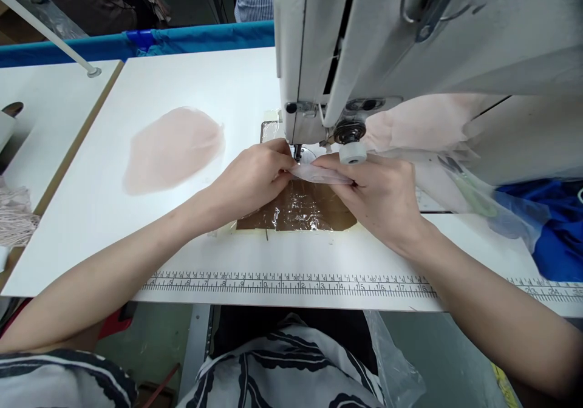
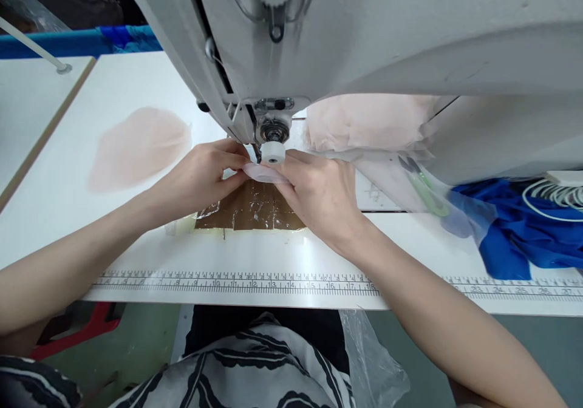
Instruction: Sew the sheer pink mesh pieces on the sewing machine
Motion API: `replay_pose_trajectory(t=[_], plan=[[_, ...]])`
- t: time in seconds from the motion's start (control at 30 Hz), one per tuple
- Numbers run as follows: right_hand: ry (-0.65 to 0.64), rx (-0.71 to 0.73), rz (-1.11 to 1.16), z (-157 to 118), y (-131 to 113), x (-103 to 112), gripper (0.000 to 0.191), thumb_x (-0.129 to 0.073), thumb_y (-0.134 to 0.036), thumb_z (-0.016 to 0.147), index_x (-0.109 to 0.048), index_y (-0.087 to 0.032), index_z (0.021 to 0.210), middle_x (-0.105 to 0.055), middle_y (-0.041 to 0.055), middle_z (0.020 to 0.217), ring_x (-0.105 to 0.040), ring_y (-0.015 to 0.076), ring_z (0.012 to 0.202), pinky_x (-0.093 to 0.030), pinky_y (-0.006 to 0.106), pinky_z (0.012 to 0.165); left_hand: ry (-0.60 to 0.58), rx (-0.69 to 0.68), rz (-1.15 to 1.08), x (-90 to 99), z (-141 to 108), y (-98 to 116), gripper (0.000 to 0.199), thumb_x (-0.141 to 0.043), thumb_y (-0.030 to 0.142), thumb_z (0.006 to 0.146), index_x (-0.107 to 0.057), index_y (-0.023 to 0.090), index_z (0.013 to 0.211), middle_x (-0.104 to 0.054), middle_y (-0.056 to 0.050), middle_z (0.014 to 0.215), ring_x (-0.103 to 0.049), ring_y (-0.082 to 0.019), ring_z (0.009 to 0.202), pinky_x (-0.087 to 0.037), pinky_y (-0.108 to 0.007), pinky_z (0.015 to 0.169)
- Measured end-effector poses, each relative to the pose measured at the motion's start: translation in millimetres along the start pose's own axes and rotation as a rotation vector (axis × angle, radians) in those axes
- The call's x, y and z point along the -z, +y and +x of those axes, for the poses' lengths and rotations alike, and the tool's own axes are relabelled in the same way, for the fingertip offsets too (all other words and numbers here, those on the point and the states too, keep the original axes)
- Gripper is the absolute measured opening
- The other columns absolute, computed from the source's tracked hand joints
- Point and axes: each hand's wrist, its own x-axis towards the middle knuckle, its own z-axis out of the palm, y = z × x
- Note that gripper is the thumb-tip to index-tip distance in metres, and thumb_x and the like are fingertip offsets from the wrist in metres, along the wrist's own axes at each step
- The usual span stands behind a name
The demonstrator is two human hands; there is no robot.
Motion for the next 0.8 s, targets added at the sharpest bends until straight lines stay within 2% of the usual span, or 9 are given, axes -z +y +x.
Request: replay_pose_trajectory(t=[0.17,0.3,0.4,0.47,0.53,0.63,0.8], plan=[[-0.044,-0.041,0.006,0,-1,1,0.057,-0.033,-0.051,0.102,-0.076,-0.021,0.08,-0.054,-0.0002,0.05,-0.037,0.0109,0.044,-0.023,0.029,0.048,-0.038,-0.059,-0.141,2.2,-2,-6,0.023,-0.053,0.02,0.091,-0.074,0.017,0.083,-0.064,-0.005,0.089,-0.06,-0.013,0.071,-0.047,-0.025,0.059],[-0.088,0.016,0.045,-3,-2,4,0.04,-0.046,-0.047,0.098,-0.076,-0.024,0.085,-0.063,-0.0013,0.057,-0.047,0.0123,0.048,-0.024,0.029,0.049,-0.044,-0.149,-0.155,-3.0,-11,-10,0.028,-0.048,0.021,0.096,-0.074,0.015,0.084,-0.065,-0.007,0.093,-0.061,-0.012,0.074,-0.05,-0.025,0.067],[-0.144,0.128,0.038,-5,-4,6,0.03,-0.053,-0.033,0.096,-0.075,-0.024,0.077,-0.074,-0.0008,0.077,-0.059,0.0158,0.064,-0.031,0.029,0.054,0.048,-0.295,0.057,-13.0,-22,-10,0.028,-0.048,0.02,0.096,-0.073,0.014,0.085,-0.067,-0.01,0.098,-0.062,-0.018,0.086,-0.051,-0.031,0.073],[-0.149,0.209,0.008,-7,-6,7,0.027,-0.055,-0.021,0.093,-0.074,-0.023,0.073,-0.077,-0.0008,0.095,-0.063,0.0202,0.08,-0.039,0.033,0.067,0.139,-0.373,0.261,-19.0,-31,-9,0.022,-0.051,0.019,0.095,-0.073,0.015,0.095,-0.07,-0.01,0.101,-0.062,-0.022,0.095,-0.05,-0.035,0.075],[-0.132,0.261,-0.025,-8,-7,6,0.025,-0.057,-0.013,0.088,-0.073,-0.022,0.072,-0.075,-0.0014,0.108,-0.063,0.0245,0.093,-0.04,0.037,0.081,0.195,-0.418,0.421,-22.2,-37,-8,0.021,-0.055,0.017,0.094,-0.071,0.019,0.107,-0.072,-0.008,0.108,-0.062,-0.024,0.103,-0.048,-0.036,0.078],[-0.13,0.273,-0.04,-10,-8,5,0.024,-0.058,-0.008,0.085,-0.074,-0.022,0.075,-0.076,-0.0009,0.106,-0.064,0.0248,0.094,-0.041,0.038,0.086,0.186,-0.439,0.529,-21.9,-43,-6,0.026,-0.056,0.016,0.095,-0.067,0.023,0.116,-0.069,-0.005,0.123,-0.06,-0.022,0.117,-0.045,-0.037,0.087],[-0.126,0.265,-0.001,-8,-9,3,0.026,-0.055,-0.005,0.086,-0.076,-0.02,0.081,-0.078,0.002,0.094,-0.066,0.0222,0.083,-0.044,0.038,0.085,0.126,-0.427,0.553,-19.4,-42,-5,0.029,-0.054,0.017,0.097,-0.064,0.016,0.124,-0.068,-0.011,0.125,-0.057,-0.024,0.127,-0.045,-0.038,0.093]])
